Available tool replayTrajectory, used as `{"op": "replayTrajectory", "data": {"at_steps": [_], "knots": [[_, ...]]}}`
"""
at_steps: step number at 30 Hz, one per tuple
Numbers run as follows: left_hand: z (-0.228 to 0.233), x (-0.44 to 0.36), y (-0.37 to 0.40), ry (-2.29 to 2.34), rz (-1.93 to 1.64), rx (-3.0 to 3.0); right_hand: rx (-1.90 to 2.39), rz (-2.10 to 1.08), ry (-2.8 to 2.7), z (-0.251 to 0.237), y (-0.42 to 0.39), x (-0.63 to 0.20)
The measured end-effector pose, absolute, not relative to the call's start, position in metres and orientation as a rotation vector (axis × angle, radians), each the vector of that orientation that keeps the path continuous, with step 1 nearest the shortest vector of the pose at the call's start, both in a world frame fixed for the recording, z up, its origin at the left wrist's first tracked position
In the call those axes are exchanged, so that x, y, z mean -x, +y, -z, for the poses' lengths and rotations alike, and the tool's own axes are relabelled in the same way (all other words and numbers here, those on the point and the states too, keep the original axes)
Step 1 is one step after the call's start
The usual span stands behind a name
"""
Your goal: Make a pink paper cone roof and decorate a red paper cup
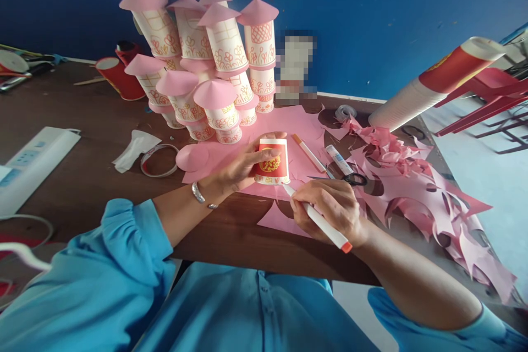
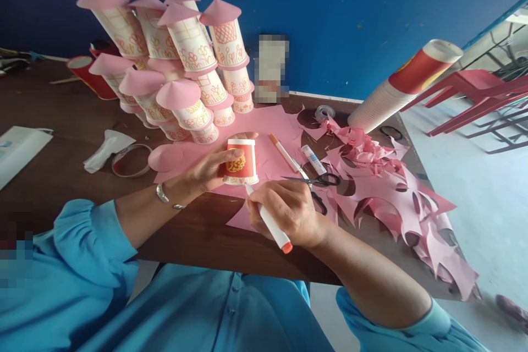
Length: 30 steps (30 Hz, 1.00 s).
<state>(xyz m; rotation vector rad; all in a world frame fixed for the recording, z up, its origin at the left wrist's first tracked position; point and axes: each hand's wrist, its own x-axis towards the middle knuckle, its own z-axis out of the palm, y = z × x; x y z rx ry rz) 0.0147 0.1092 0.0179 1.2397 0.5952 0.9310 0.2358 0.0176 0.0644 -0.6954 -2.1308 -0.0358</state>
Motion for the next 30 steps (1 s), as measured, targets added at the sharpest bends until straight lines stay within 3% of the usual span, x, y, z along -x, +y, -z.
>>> {"op": "replayTrajectory", "data": {"at_steps": [8, 30], "knots": [[-0.014, -0.029, 0.109, 0.555, -0.874, -0.861, 0.629, 0.102, -2.134, -0.064, 0.018, -0.236], [-0.016, -0.029, 0.108, 0.522, -0.819, -0.906, 0.689, 0.034, -2.135, -0.059, 0.017, -0.234]]}}
